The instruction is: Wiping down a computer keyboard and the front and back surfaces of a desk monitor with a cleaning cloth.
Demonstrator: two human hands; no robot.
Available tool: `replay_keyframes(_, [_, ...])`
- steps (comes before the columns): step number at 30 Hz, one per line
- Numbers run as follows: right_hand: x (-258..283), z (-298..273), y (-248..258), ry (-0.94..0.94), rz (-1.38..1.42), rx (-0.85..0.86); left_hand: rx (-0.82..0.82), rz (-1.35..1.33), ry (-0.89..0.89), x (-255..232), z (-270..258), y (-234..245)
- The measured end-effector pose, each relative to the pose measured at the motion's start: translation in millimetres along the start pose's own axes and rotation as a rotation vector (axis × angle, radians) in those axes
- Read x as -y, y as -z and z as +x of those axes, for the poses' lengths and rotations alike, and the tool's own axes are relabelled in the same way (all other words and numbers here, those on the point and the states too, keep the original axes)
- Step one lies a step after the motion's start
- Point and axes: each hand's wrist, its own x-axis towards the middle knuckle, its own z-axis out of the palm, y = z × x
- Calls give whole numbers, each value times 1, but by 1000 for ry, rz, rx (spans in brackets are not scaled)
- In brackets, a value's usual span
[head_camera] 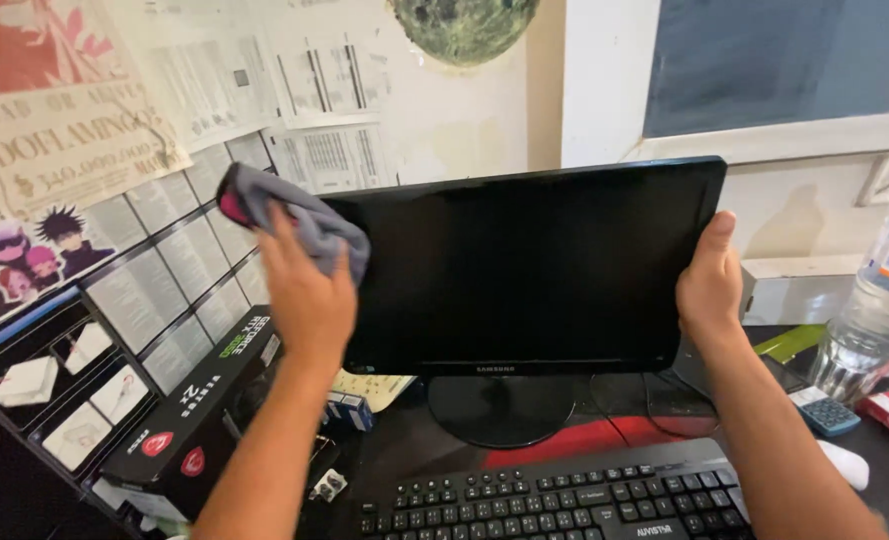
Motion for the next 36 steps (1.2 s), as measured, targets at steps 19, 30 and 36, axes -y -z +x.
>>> replay_keyframes(19, [14, 0, 0, 104, -77, -19, -134, -41, 107, 2, -99, -15])
replay_keyframes(30, [9, -1, -2, 129, -4, 7, 183, -69, 462, 75, -140, -34])
replay_keyframes(36, [5, 0, -3, 54, 15, 28, -201, -294, 363, 23, -66, -40])
